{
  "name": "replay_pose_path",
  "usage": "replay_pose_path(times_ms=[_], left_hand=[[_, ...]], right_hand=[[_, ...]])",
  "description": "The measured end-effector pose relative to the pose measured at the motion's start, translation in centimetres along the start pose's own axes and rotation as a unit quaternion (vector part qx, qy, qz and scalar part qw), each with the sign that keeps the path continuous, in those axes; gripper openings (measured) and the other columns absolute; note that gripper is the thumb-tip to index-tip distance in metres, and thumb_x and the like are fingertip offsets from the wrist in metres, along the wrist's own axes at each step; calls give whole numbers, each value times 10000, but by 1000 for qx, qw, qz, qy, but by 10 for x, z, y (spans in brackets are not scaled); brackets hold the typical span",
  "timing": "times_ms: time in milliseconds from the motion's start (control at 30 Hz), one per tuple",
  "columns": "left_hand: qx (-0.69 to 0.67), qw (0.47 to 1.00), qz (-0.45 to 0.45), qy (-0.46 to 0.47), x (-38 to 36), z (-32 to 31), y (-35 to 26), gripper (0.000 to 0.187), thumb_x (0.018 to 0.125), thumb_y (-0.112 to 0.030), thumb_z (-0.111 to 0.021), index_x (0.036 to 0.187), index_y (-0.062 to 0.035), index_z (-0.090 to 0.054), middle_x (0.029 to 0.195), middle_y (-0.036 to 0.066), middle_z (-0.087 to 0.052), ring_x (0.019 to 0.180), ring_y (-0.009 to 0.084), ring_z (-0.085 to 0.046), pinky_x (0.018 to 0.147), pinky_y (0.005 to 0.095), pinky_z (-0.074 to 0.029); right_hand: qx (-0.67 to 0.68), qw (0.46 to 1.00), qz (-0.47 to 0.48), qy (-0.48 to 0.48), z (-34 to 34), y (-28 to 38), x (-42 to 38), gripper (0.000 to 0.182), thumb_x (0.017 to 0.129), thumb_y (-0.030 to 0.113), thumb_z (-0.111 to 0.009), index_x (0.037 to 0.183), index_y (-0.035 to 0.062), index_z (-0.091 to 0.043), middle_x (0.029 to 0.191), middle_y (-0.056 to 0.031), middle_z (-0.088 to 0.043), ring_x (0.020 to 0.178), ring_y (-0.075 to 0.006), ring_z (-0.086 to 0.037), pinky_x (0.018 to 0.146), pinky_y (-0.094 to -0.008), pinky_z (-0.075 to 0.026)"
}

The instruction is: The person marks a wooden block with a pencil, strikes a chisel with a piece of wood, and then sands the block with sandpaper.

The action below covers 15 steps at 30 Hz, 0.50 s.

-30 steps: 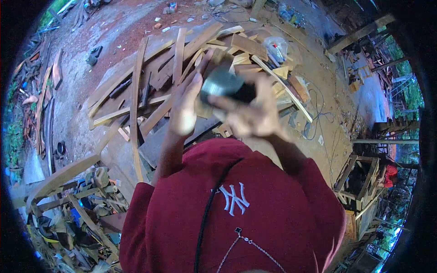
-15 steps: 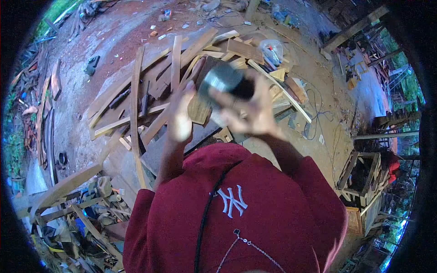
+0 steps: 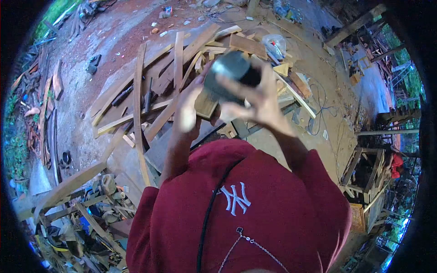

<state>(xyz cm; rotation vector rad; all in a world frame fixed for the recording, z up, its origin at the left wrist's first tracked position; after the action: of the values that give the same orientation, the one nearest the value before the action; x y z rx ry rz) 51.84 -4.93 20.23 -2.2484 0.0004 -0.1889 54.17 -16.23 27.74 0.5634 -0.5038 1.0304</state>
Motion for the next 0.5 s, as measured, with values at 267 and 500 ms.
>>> replay_pose_path(times_ms=[267,500], left_hand=[[-51,983,76,-160,-4,3,0,486,886,-336,-363,1229,3,-422,965,112,-562,739,182,-561,598,295,-455],[-287,952,103,17,3,-24,6,529,909,-395,-300,1246,5,-381,1026,208,-517,710,227,-476,623,337,-387]], right_hand=[[101,994,-38,-36,9,-3,-3,686,479,475,-775,1080,177,-631,1142,-179,-440,1002,-334,-437,874,-418,-363],[675,612,-274,-308,17,-94,-34,667,847,554,-369,1207,-7,-406,1042,-187,-530,748,-230,-474,646,-322,-380]])
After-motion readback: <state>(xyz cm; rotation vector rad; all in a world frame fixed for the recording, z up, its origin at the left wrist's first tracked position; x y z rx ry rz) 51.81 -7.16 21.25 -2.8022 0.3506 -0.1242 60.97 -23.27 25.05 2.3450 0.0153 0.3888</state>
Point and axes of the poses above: each hand's wrist, its own x-axis towards the middle knuckle, its own z-axis out of the back of the hand, y = z × x, the point moved 8 cm from there along x, towards the middle knuckle
